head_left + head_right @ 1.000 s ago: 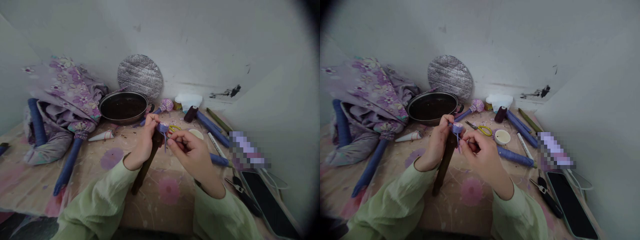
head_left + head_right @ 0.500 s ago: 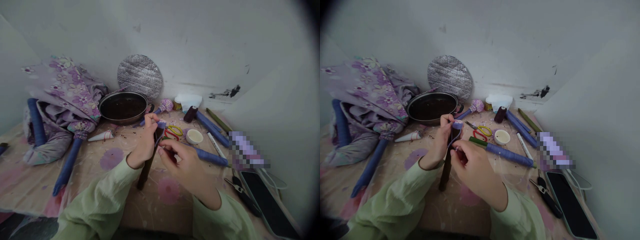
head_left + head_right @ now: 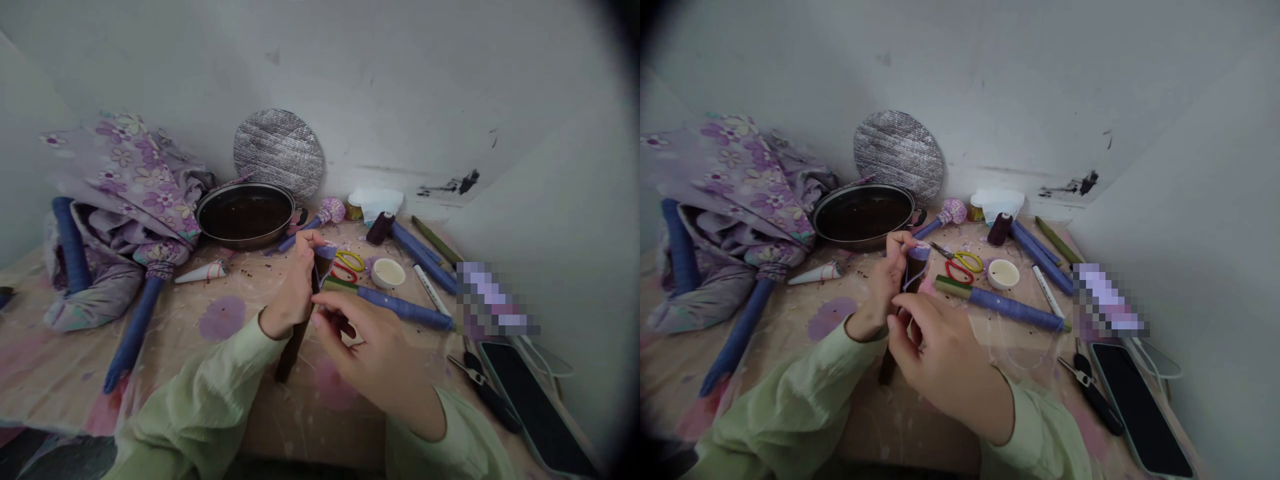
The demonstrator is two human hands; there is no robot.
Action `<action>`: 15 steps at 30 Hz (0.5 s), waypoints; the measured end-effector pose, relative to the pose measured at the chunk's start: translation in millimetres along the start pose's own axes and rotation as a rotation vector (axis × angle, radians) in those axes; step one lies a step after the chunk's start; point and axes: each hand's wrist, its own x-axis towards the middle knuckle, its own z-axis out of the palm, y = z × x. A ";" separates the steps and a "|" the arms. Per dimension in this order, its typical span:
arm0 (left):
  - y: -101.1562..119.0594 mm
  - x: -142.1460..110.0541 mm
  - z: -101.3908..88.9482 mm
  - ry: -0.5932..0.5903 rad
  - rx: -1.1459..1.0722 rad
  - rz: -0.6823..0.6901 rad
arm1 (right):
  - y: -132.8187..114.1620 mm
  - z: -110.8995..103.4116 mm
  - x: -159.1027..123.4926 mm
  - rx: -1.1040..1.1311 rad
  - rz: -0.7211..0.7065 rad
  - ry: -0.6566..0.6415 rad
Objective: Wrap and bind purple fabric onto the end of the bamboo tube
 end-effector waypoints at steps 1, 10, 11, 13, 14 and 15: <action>-0.4 -0.1 1.2 0.010 -0.014 0.014 | -0.7 -0.1 -0.1 0.008 0.002 0.000; 1.9 -6.0 6.0 -0.146 -0.192 -0.015 | -3.1 1.1 -3.0 0.070 -0.005 -0.039; 0.9 -6.3 5.6 -0.144 -0.189 -0.005 | -3.4 -0.4 -3.0 0.064 0.000 -0.026; -2.0 -6.6 5.4 -0.120 -0.176 0.024 | -4.2 -4.1 -2.8 0.047 0.003 0.002; -3.6 -6.8 5.8 -0.105 -0.167 0.038 | -4.7 -5.9 -2.7 0.043 0.004 0.013; -5.2 -7.1 6.3 -0.091 -0.153 0.052 | -5.2 -7.5 -2.8 0.042 0.002 0.022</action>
